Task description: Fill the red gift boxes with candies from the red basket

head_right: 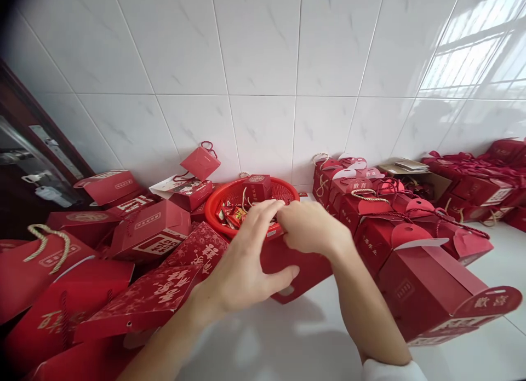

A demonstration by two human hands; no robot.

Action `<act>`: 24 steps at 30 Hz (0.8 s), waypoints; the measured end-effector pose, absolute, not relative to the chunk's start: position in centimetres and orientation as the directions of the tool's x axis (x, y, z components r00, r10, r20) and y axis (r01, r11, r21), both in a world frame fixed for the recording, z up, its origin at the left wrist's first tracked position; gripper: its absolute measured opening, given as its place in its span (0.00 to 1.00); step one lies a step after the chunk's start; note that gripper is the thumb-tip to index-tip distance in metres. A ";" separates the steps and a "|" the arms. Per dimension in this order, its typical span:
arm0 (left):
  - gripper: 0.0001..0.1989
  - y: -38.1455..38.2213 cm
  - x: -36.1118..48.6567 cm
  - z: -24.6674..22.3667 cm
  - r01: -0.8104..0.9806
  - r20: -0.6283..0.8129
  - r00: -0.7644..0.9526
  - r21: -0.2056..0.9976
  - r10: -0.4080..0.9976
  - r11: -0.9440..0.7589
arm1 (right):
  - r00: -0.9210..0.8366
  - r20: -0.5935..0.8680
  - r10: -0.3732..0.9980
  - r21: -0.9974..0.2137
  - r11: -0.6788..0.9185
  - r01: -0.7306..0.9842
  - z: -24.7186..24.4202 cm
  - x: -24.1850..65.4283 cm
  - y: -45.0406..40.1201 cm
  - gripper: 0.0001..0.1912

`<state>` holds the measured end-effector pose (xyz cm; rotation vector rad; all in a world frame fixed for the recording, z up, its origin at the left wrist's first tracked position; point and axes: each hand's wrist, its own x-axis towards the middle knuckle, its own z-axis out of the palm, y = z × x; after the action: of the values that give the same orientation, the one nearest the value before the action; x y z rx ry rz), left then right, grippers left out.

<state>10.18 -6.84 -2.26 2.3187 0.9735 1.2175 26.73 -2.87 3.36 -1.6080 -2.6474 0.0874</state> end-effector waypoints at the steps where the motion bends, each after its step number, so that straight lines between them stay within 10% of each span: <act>1: 0.50 -6.5 10.2 -2.9 0.457 0.493 0.414 0.615 0.766 -0.643 | -0.472 -0.041 0.881 -0.042 0.470 0.882 2.8 25.8 -2.5 0.07; 10: 0.51 -4.5 7.4 -4.0 0.567 0.080 0.474 0.735 0.877 -0.373 | -0.713 -0.060 0.699 -0.525 0.585 0.618 4.8 29.1 -0.3 0.16; 17: 0.38 -5.2 6.0 -1.8 0.568 0.043 0.515 0.731 0.856 -0.378 | -0.768 0.012 0.640 -0.688 0.563 0.458 1.8 28.6 4.9 0.20; 21: 0.15 -5.4 6.2 -1.9 0.551 0.024 0.538 0.747 0.843 -0.373 | -0.708 0.036 0.706 -0.617 0.572 0.540 -2.6 23.6 9.0 0.13; 24: 0.15 -5.1 6.1 -1.7 0.519 -0.034 0.562 0.792 0.826 -0.320 | -0.662 0.037 0.748 -0.498 0.589 0.637 -5.0 19.9 11.1 0.13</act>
<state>6.07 -5.07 -1.65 1.9986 1.0795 0.4890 19.88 11.06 -4.95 -1.1450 -2.5770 0.6644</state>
